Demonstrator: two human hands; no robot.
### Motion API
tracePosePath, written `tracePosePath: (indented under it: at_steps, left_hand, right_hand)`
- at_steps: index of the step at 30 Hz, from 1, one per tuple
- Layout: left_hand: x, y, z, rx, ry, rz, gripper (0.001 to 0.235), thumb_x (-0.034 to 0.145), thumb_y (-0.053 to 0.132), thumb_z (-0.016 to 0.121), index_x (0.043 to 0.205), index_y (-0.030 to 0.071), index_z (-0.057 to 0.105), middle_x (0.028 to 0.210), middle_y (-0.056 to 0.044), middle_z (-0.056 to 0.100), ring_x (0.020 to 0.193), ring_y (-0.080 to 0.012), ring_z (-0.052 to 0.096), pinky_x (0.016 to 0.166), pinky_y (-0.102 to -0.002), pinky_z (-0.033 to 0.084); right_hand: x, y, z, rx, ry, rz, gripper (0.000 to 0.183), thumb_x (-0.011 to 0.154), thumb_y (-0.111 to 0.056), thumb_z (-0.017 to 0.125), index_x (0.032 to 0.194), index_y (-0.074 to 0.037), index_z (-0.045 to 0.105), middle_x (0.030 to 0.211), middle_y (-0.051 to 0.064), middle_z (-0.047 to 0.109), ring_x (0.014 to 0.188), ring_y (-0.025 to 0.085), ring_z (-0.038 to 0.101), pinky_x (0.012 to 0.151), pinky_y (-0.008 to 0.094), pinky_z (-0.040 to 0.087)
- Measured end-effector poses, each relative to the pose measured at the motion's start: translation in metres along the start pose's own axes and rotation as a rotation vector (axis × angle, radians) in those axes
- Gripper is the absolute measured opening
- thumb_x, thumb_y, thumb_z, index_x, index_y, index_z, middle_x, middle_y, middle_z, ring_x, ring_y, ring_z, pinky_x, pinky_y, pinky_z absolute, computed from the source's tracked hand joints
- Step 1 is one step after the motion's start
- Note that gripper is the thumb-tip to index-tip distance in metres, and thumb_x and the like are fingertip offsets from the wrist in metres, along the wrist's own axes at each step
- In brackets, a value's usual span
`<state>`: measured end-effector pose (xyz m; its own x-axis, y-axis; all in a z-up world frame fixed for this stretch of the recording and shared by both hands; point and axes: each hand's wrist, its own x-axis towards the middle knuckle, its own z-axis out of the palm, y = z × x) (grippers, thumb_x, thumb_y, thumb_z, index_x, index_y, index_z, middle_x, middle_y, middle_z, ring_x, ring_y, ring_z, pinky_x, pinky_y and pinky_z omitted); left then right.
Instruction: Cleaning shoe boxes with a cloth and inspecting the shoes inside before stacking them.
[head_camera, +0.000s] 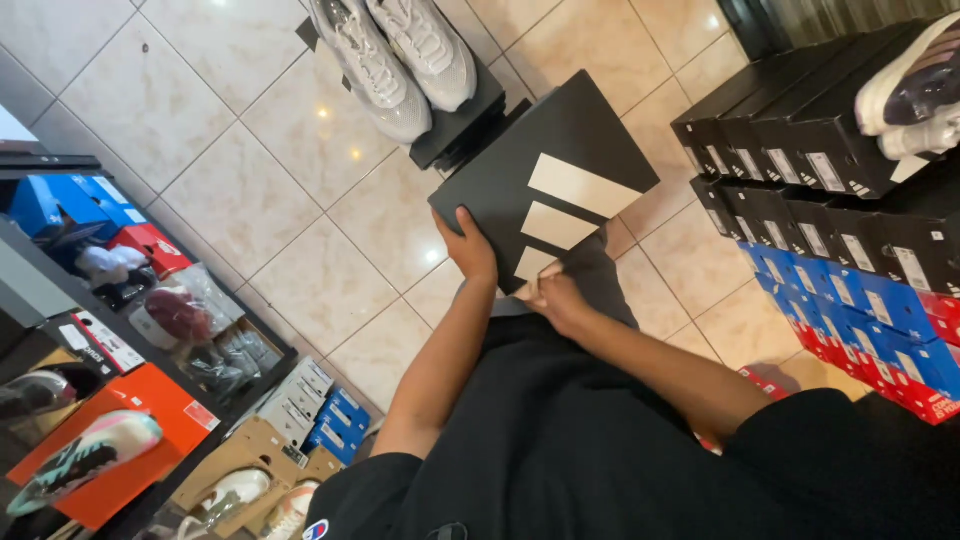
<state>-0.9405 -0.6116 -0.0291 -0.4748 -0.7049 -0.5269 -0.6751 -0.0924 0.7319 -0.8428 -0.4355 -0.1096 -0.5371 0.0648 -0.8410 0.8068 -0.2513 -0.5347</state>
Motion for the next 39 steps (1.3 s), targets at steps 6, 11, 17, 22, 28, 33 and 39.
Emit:
tracePosePath:
  at_steps: [6, 11, 17, 22, 28, 33, 39]
  left_hand:
    - [-0.006, -0.001, -0.002, -0.028, 0.029, -0.016, 0.071, 0.099, 0.065, 0.052, 0.16, 0.035, 0.032, 0.15, -0.022, 0.053, 0.136, -0.0419, 0.052, 0.114, -0.051, 0.043]
    - [0.003, -0.007, 0.009, -0.082, 0.024, -0.002, 0.067, 0.102, 0.059, 0.053, 0.16, 0.033, 0.032, 0.156, -0.017, 0.047, 0.142, -0.0381, 0.046, 0.121, -0.047, 0.037]
    - [-0.003, -0.009, -0.011, -0.054, 0.012, 0.052, 0.078, 0.108, 0.054, 0.043, 0.167, 0.014, 0.01, 0.165, -0.035, 0.015, 0.154, -0.0502, 0.011, 0.127, -0.056, 0.006]
    - [-0.114, 0.022, -0.051, -0.059, -0.379, 0.739, 0.06, 0.098, 0.034, 0.06, 0.154, 0.019, 0.042, 0.163, -0.015, 0.031, 0.149, -0.0396, 0.027, 0.123, -0.051, 0.022]
    - [-0.092, -0.017, -0.03, -0.167, 0.063, 0.493, 0.047, 0.095, 0.01, 0.064, 0.14, -0.003, 0.057, 0.137, -0.034, 0.056, 0.134, -0.049, 0.049, 0.117, -0.054, 0.037]
    - [-0.045, -0.037, -0.012, -0.378, -0.08, 0.179, 0.039, 0.105, 0.026, 0.04, 0.133, 0.006, 0.059, 0.109, -0.011, 0.071, 0.093, -0.0195, 0.07, 0.08, -0.028, 0.053]
    - [0.032, -0.01, 0.004, -0.414, -0.104, 0.061, 0.065, 0.108, 0.05, 0.036, 0.163, 0.017, 0.026, 0.153, -0.029, 0.046, 0.137, -0.0448, 0.05, 0.109, -0.051, 0.046]
  right_hand:
    - [0.092, -0.082, -0.086, 0.298, 0.32, -0.293, 0.05, 0.11, -0.014, 0.049, 0.155, -0.013, 0.027, 0.153, 0.01, 0.044, 0.126, 0.023, 0.064, 0.095, 0.037, 0.056]
    - [-0.034, -0.078, -0.009, -0.202, -0.182, 0.078, 0.018, 0.065, 0.006, 0.068, 0.082, 0.012, 0.068, 0.061, 0.012, 0.056, 0.046, 0.024, 0.054, 0.039, 0.039, 0.04]
    - [-0.014, -0.158, -0.012, -1.123, -0.554, 0.058, 0.042, 0.078, -0.041, 0.083, 0.108, -0.012, 0.081, 0.086, 0.009, 0.074, 0.08, 0.022, 0.071, 0.066, 0.037, 0.054]
    - [-0.055, -0.237, 0.016, -0.573, -0.687, 0.234, 0.03, 0.084, -0.021, 0.07, 0.107, -0.002, 0.073, 0.091, 0.012, 0.074, 0.082, 0.024, 0.072, 0.074, 0.041, 0.055]
    - [-0.016, -0.315, 0.014, -0.96, -0.81, -0.163, 0.04, 0.099, -0.024, 0.06, 0.136, -0.011, 0.06, 0.134, 0.018, 0.063, 0.123, 0.042, 0.061, 0.099, 0.054, 0.051]
    - [0.03, -0.327, -0.008, -1.136, -0.469, -0.764, 0.077, 0.076, -0.025, 0.088, 0.143, -0.006, 0.055, 0.134, 0.027, 0.058, 0.129, 0.045, 0.054, 0.103, 0.061, 0.046]
    - [0.002, -0.321, 0.008, -1.318, -0.254, -0.485, 0.127, 0.068, -0.049, 0.091, 0.163, -0.026, 0.011, 0.164, 0.024, 0.031, 0.146, 0.045, 0.038, 0.122, 0.057, 0.034]
